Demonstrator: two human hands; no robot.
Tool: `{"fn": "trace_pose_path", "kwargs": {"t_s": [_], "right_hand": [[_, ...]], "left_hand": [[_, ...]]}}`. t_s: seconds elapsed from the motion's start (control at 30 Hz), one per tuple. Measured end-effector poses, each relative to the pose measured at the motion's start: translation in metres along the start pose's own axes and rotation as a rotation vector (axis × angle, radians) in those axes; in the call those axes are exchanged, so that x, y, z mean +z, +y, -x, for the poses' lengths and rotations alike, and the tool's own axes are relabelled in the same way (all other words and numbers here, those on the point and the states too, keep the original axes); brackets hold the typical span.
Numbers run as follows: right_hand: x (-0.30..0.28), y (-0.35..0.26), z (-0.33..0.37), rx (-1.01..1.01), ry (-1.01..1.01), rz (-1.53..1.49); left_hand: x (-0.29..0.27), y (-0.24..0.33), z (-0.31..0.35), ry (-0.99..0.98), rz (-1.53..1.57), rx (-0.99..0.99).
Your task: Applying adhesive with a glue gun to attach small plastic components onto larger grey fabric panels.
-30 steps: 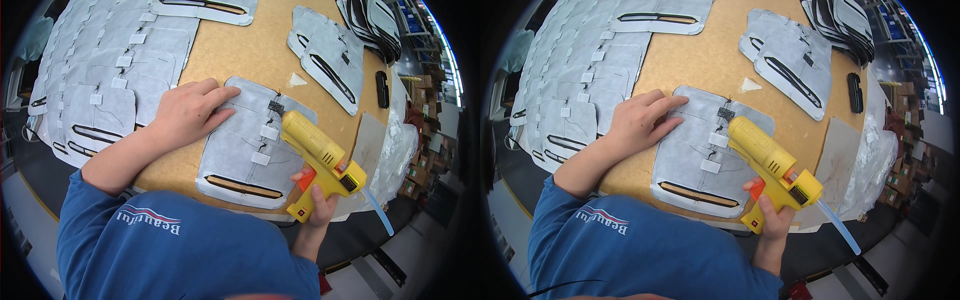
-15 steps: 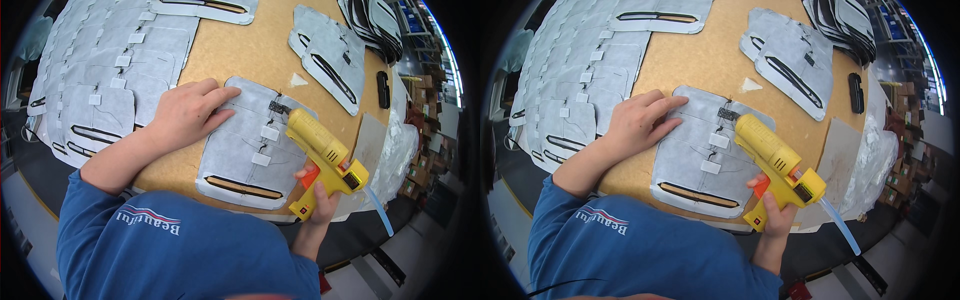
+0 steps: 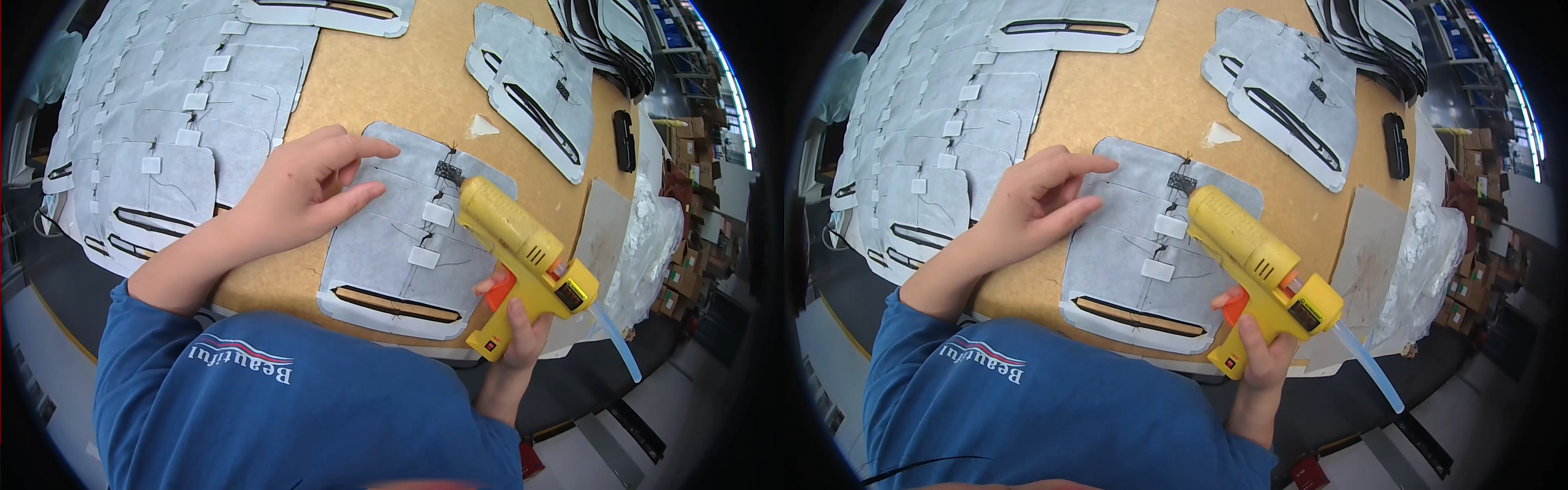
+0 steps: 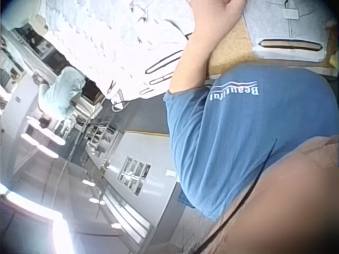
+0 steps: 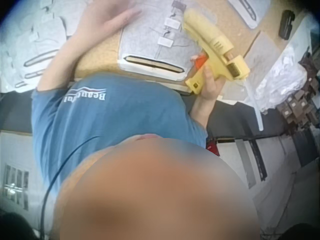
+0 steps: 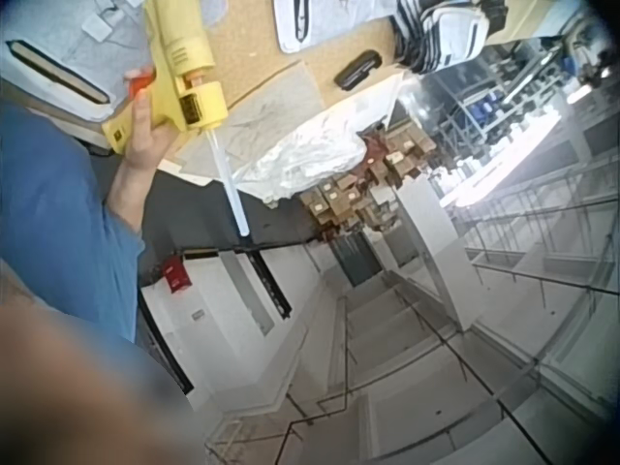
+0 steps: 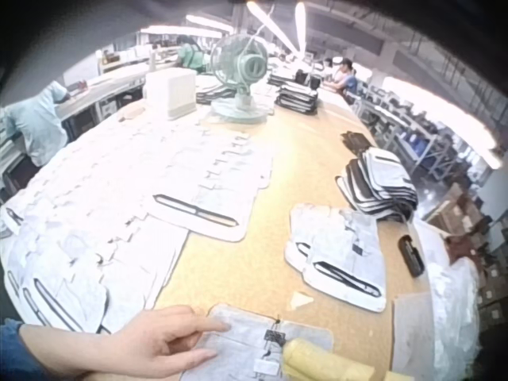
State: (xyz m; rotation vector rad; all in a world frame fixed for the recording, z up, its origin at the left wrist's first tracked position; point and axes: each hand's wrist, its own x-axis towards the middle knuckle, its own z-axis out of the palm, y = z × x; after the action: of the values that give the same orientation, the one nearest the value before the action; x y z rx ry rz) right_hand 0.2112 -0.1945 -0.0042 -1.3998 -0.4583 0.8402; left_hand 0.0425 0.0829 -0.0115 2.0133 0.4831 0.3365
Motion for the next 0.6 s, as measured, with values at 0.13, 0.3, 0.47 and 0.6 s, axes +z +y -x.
{"fn": "trace_pose_path", "kwargs": {"t_s": [0.13,0.3,0.47,0.6], "right_hand": [[0.004,-0.002,-0.010,0.011,-0.027,0.035],[0.006,0.000,-0.013,0.007,-0.029,0.016],[0.009,-0.002,-0.007,0.012,0.008,0.091],[0.002,-0.001,-0.001,0.023,-0.044,0.040]], "left_hand": [[-0.015,0.011,-0.005,-0.123,0.988,-0.413],[-0.008,0.002,-0.004,-0.054,1.139,-0.398],[-0.009,0.003,-0.005,-0.079,1.204,-0.432],[-0.011,0.003,-0.003,-0.097,1.285,-0.445]]}}
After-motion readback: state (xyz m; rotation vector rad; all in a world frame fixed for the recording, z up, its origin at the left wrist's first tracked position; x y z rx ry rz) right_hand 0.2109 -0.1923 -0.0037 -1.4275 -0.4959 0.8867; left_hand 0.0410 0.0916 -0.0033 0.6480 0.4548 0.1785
